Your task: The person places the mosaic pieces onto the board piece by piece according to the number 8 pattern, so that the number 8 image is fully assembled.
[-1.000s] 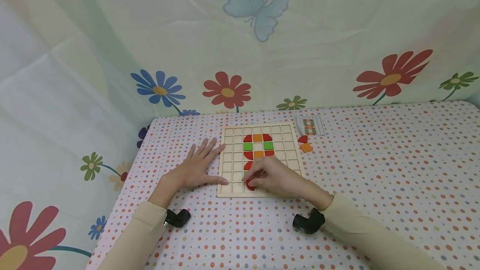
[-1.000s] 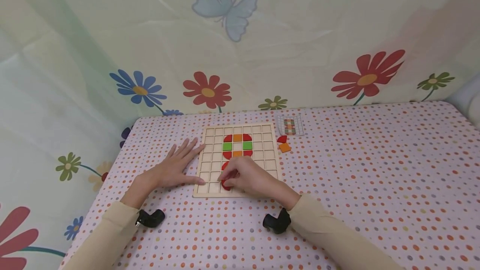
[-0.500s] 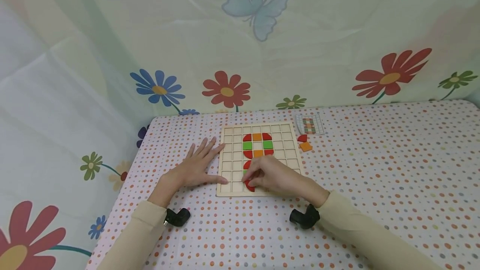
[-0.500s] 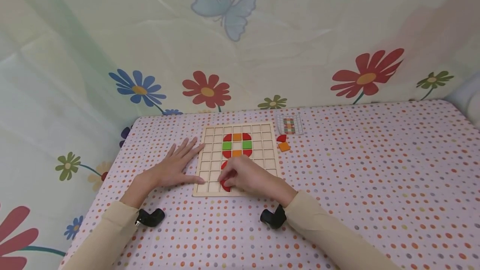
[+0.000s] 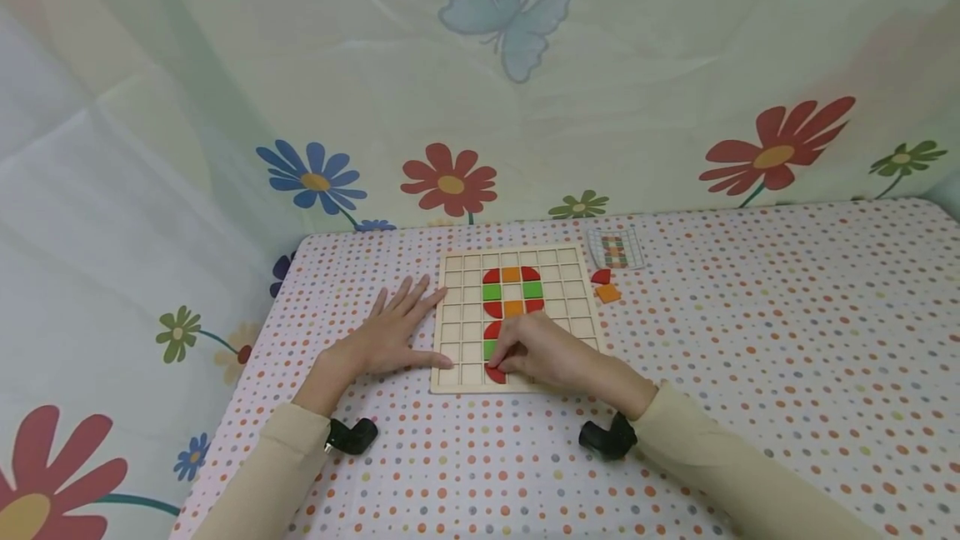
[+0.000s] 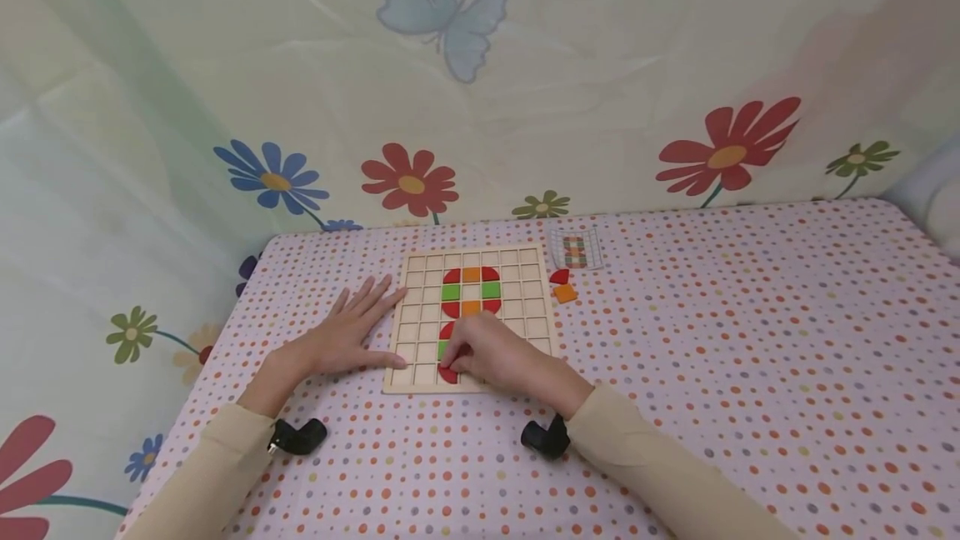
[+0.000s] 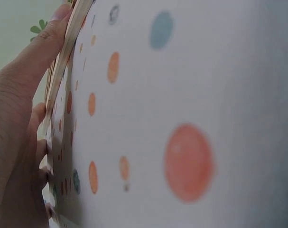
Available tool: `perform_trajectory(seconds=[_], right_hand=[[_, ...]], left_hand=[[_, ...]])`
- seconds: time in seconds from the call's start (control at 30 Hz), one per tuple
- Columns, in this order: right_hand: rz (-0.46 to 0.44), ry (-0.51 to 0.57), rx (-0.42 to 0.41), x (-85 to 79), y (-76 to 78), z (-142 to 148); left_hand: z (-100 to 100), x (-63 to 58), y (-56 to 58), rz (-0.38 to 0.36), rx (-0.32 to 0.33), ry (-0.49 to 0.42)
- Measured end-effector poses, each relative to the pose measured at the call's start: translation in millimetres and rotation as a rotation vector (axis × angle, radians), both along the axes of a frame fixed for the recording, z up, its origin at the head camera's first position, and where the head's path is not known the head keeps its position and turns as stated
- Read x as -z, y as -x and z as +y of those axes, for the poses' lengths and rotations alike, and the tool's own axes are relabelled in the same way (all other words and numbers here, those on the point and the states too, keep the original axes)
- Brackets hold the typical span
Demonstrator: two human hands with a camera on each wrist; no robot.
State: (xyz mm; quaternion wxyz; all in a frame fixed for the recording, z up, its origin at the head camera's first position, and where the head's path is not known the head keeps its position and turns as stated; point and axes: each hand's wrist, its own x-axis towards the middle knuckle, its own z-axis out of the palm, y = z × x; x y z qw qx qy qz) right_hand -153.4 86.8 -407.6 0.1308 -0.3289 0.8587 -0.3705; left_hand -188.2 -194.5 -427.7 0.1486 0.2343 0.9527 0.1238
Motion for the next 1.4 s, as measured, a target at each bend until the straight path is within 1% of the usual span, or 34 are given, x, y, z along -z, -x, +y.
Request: perform_trajectory(seconds=[0.27, 0.37, 0.5, 0.57, 0.7, 0.8, 0.93, 1.03, 1.17, 1.3, 1.4], right_hand=[[0.028, 0.004, -0.01, -1.0, -4.4, 0.1], [0.035, 0.002, 0.033, -4.2, -5.0, 7.9], [0.096, 0.011, 0.111, -7.6, 0.9, 30.3], [0.147, 0.003, 0.147, -8.4, 5.7, 46.1], [0.2, -0.057, 0.241, -10.6, 14.3, 80.6], [0.216, -0.093, 0.276, -11.1, 21.3, 102.3], [0.207, -0.133, 0.279, -6.3, 30.0, 118.1], [0.194, -0.161, 0.287, -0.3, 33.7, 122.6], [0.182, -0.178, 0.321, 4.2, 35.4, 125.5], [0.151, -0.182, 0.328, 2.0, 39.0, 129.5], [0.121, -0.189, 0.309, -2.3, 43.1, 131.3]], left_hand=[[-2.4, 1.5, 0.0, 0.0, 0.001, -0.014], [-2.3, 2.0, -0.3, -0.001, 0.002, -0.019], [-2.1, 2.4, -2.4, 0.0, -0.002, -0.024], [-2.6, 2.7, -4.0, -0.002, -0.006, -0.024], [-3.6, 3.6, -5.7, 0.003, -0.007, -0.019], [-3.5, 4.1, -5.1, 0.013, 0.0, -0.019], [-3.1, 4.6, -4.0, 0.007, 0.007, -0.025], [-2.5, 4.8, -3.7, 0.0, 0.01, -0.028], [-1.4, 4.2, -3.1, 0.006, 0.013, -0.023], [-1.1, 2.6, -2.3, 0.016, 0.011, -0.02], [-1.3, 1.4, -2.0, 0.021, 0.01, -0.025]])
